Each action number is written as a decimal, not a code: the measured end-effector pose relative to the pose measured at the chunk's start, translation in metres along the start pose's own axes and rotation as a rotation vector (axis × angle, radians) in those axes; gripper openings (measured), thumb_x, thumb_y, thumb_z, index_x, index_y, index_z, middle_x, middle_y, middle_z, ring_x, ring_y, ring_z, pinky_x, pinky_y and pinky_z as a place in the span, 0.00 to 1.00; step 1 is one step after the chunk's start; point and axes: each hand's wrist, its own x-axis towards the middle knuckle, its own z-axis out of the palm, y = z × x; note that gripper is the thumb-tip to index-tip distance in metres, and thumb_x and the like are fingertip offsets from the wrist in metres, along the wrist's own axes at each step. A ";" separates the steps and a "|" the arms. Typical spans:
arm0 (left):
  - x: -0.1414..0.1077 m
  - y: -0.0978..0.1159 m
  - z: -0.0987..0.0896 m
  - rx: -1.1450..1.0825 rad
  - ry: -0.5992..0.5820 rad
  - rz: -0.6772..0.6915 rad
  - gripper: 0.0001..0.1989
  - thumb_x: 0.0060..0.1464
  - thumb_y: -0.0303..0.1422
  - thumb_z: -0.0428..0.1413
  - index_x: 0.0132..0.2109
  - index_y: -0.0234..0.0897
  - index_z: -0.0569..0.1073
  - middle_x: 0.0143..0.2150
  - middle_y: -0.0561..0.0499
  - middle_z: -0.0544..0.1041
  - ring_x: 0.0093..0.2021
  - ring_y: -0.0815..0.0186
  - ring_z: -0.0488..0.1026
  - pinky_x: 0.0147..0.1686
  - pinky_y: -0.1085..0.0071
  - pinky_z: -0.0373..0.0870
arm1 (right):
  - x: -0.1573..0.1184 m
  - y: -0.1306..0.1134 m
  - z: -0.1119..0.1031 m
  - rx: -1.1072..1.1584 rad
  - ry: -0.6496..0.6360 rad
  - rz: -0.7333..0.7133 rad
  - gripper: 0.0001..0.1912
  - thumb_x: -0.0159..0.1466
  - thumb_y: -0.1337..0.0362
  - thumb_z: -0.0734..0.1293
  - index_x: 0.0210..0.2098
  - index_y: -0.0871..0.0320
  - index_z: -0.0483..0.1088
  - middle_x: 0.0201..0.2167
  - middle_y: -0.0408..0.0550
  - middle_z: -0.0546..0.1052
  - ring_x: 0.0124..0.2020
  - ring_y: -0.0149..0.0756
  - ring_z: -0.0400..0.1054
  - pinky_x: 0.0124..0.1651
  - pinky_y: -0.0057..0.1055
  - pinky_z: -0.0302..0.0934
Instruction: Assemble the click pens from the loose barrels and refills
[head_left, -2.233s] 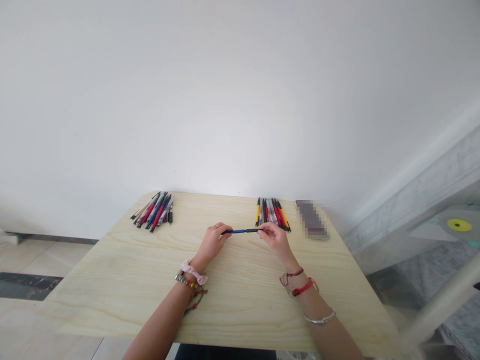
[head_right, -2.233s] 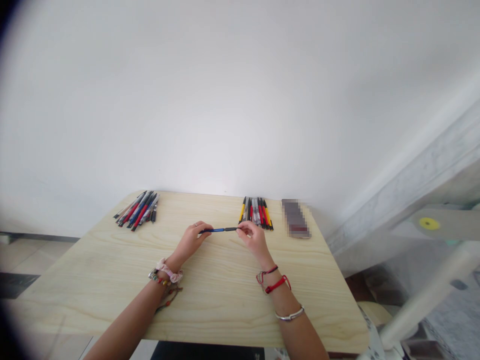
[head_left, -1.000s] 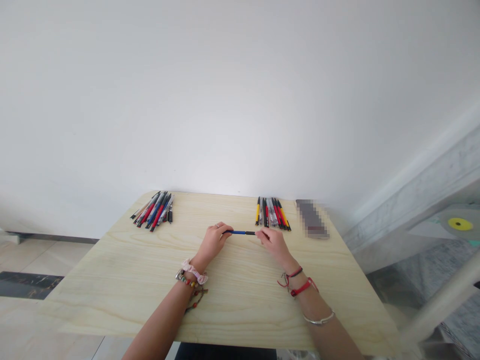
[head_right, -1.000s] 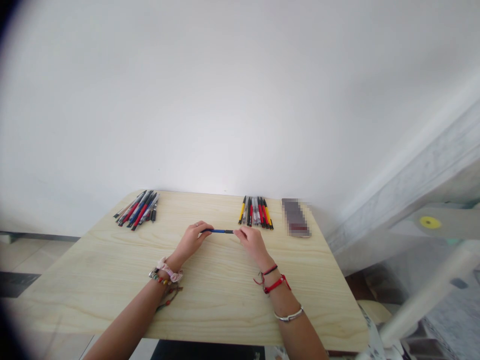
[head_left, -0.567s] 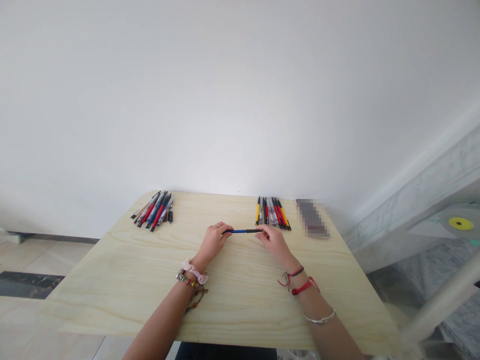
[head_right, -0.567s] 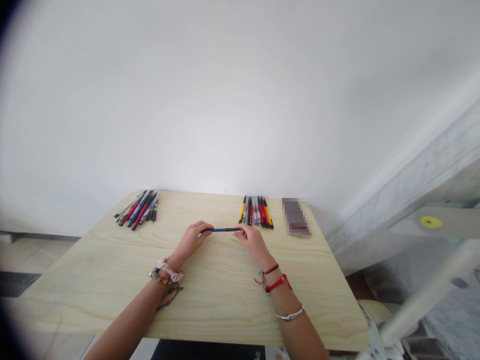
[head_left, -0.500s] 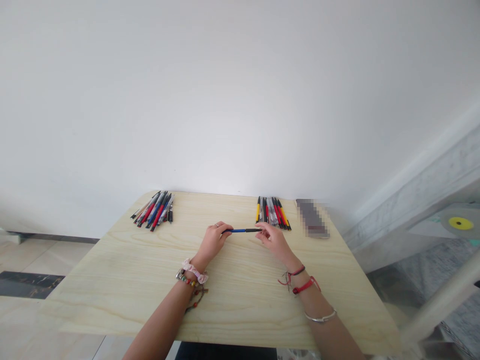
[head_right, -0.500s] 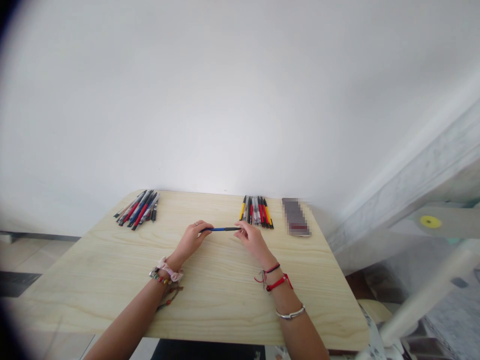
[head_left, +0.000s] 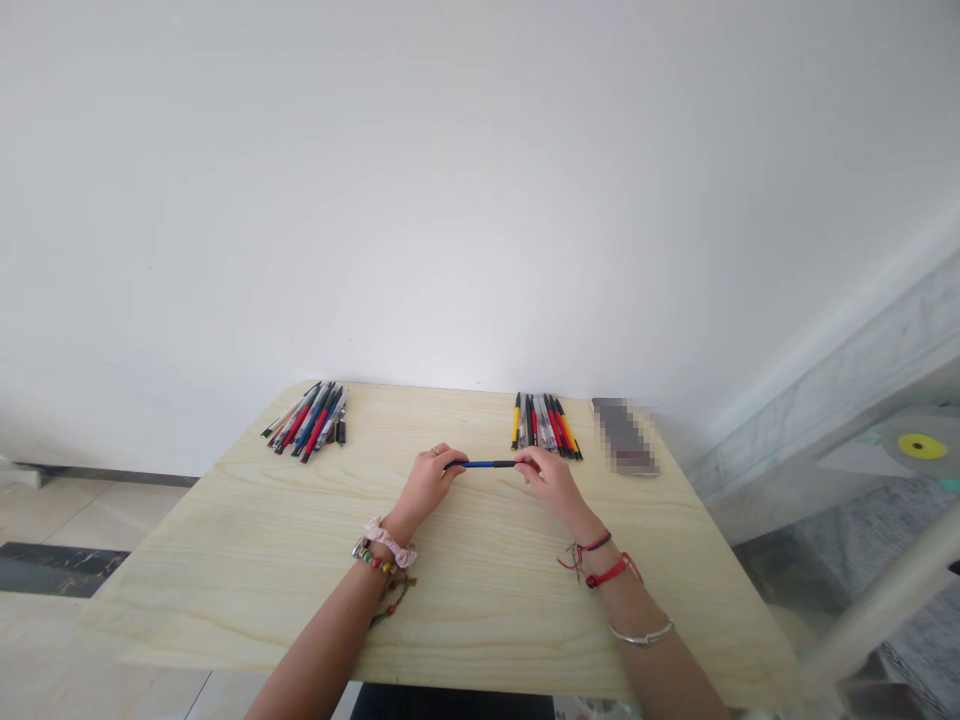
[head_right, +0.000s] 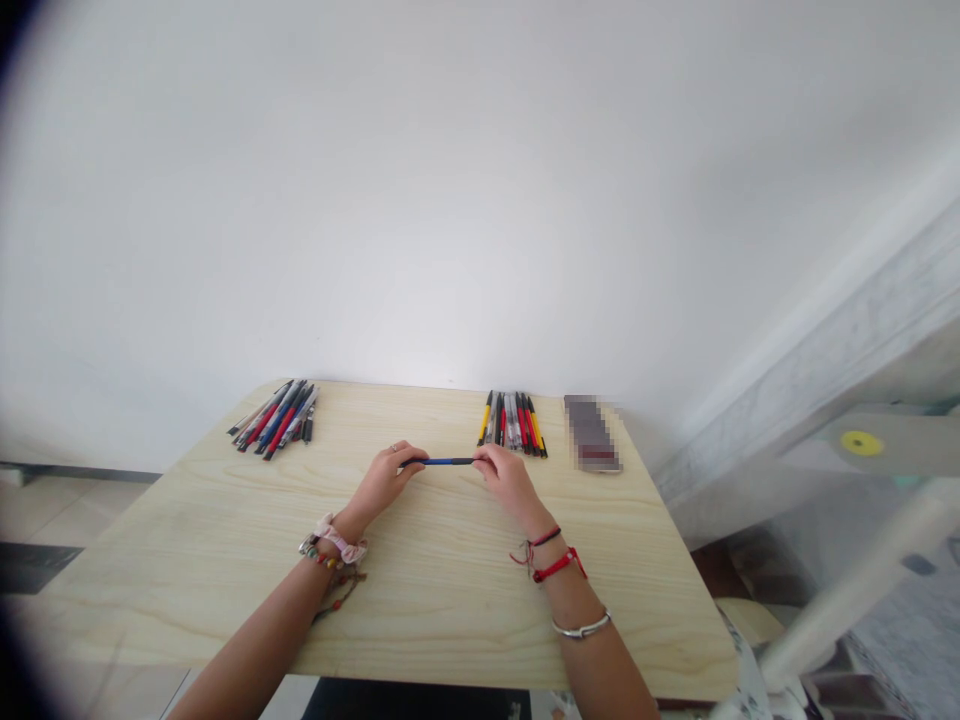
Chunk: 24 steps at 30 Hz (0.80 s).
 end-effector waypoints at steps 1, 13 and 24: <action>0.000 0.000 0.000 0.004 -0.011 0.001 0.07 0.49 0.26 0.51 0.35 0.35 0.72 0.30 0.49 0.72 0.33 0.66 0.68 0.35 0.72 0.63 | 0.000 0.000 0.001 -0.042 0.010 0.006 0.07 0.58 0.63 0.57 0.29 0.58 0.65 0.21 0.43 0.69 0.21 0.29 0.63 0.27 0.25 0.56; 0.000 0.001 -0.002 -0.027 -0.066 -0.005 0.07 0.50 0.27 0.50 0.35 0.35 0.72 0.30 0.49 0.71 0.33 0.67 0.68 0.35 0.72 0.62 | 0.000 0.000 0.000 -0.056 -0.018 -0.036 0.08 0.58 0.63 0.57 0.33 0.59 0.65 0.20 0.43 0.69 0.21 0.30 0.63 0.28 0.25 0.56; -0.001 0.004 -0.003 -0.053 -0.076 0.003 0.07 0.48 0.27 0.50 0.34 0.36 0.72 0.29 0.50 0.70 0.32 0.67 0.67 0.34 0.73 0.62 | -0.001 -0.005 0.003 0.031 -0.032 0.114 0.13 0.59 0.60 0.56 0.24 0.59 0.65 0.13 0.39 0.65 0.15 0.28 0.60 0.23 0.24 0.54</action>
